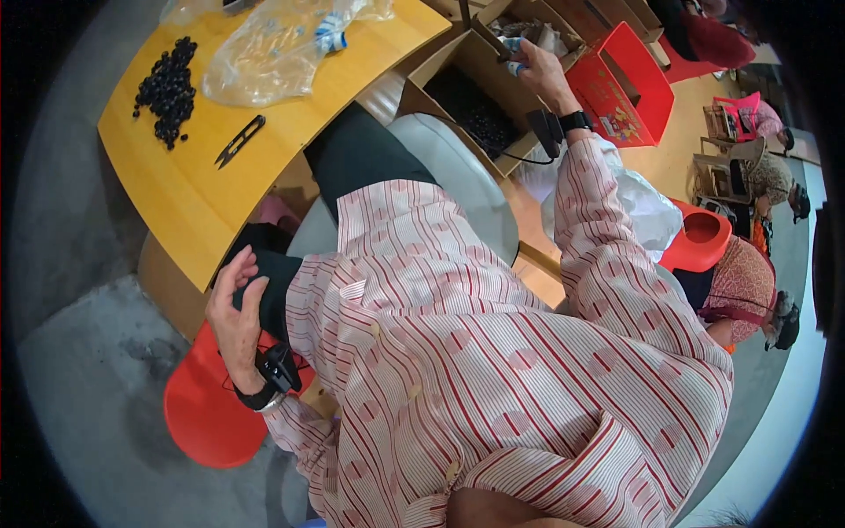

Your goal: The person picks up small black plastic components from the table one at a time and fits pieces into them by hand.

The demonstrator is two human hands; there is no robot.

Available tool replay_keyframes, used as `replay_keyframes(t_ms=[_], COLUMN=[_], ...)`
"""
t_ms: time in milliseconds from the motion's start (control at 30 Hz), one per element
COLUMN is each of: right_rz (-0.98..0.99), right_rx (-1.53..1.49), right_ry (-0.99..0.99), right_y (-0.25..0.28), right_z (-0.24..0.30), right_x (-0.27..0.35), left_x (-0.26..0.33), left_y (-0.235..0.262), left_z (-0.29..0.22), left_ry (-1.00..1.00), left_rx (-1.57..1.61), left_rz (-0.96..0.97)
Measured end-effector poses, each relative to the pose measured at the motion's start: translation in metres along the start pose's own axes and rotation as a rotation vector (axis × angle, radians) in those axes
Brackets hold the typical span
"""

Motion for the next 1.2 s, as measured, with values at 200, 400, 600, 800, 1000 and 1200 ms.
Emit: replay_keyframes(t_ms=[200, 400, 600, 800, 1000, 1200], right_rz=[-0.081, 0.007, 0.189, 0.057, 0.071, 0.099], right_rx=[0.116, 0.028, 0.107, 0.142, 0.012, 0.044], right_ry=[-0.027, 0.002, -0.012, 0.293, 0.35, 0.398], right_y=[-0.006, -0.009, -0.019, -0.014, -0.01, -0.013], right_z=[-0.031, 0.031, 0.062, 0.13, 0.168, 0.173], right_x=[-0.003, 0.009, 0.007, -0.005, -0.014, -0.019], left_x=[0.0, 0.009, 0.004, 0.011, 0.017, 0.022], left_y=[0.007, 0.008, 0.003, 0.02, 0.043, 0.056], left_z=[-0.004, 0.001, -0.003, 0.019, 0.05, 0.061], left_ry=[0.019, 0.016, -0.06, 0.055, 0.12, 0.193], left_rx=[-0.018, -0.045, -0.086, -0.063, -0.047, 0.001], left_rz=[-0.026, -0.043, -0.065, -0.158, -0.317, -0.466])
Point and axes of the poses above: each hand's wrist, its own x-axis away from the middle knuckle, its own y-axis out of the back of the hand, z = x × y, the point moved 4 cm from there along -x, towards the middle knuckle
